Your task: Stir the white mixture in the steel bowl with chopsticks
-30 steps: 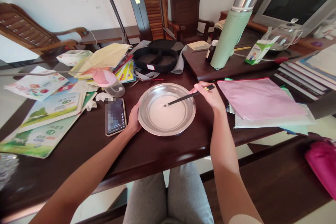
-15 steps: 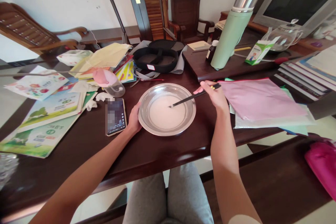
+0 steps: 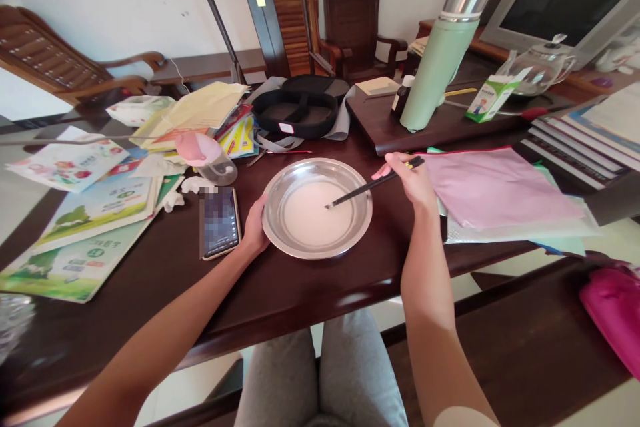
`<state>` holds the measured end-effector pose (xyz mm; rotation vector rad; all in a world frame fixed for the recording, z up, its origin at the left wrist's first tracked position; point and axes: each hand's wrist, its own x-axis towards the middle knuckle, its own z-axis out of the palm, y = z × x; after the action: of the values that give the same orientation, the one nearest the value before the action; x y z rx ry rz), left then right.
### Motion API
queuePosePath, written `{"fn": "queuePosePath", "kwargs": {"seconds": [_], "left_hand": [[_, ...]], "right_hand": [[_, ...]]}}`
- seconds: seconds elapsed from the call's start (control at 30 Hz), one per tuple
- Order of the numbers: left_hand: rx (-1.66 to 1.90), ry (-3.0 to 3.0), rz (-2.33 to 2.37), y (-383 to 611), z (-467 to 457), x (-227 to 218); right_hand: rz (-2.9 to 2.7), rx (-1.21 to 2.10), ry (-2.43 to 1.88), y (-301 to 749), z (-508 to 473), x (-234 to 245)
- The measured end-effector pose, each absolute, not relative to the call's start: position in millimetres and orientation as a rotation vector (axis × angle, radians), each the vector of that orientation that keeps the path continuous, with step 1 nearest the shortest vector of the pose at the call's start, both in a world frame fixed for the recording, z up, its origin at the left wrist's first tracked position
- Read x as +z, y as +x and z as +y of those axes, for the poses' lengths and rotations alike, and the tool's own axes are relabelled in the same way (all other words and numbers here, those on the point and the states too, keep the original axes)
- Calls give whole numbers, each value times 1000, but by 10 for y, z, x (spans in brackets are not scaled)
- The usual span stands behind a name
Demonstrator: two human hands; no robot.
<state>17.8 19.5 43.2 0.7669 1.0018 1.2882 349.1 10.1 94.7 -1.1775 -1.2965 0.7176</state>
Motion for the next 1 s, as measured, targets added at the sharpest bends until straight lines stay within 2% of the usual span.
{"fn": "queuePosePath", "kwargs": {"seconds": [0.2, 0.43, 0.67, 0.9, 1.0], "left_hand": [[1292, 778, 995, 176, 205, 409], [1292, 773, 989, 185, 192, 444], [1296, 774, 998, 184, 192, 447], [1288, 782, 985, 181, 192, 454], [1280, 775, 974, 183, 190, 461]], "right_hand": [[-1474, 945, -1111, 3351, 122, 946], [-1298, 738, -1162, 3472, 117, 942], [-1479, 951, -1093, 3332, 118, 951], [-1285, 695, -1180, 3477, 110, 949], [-1317, 779, -1126, 3474, 104, 948]]}}
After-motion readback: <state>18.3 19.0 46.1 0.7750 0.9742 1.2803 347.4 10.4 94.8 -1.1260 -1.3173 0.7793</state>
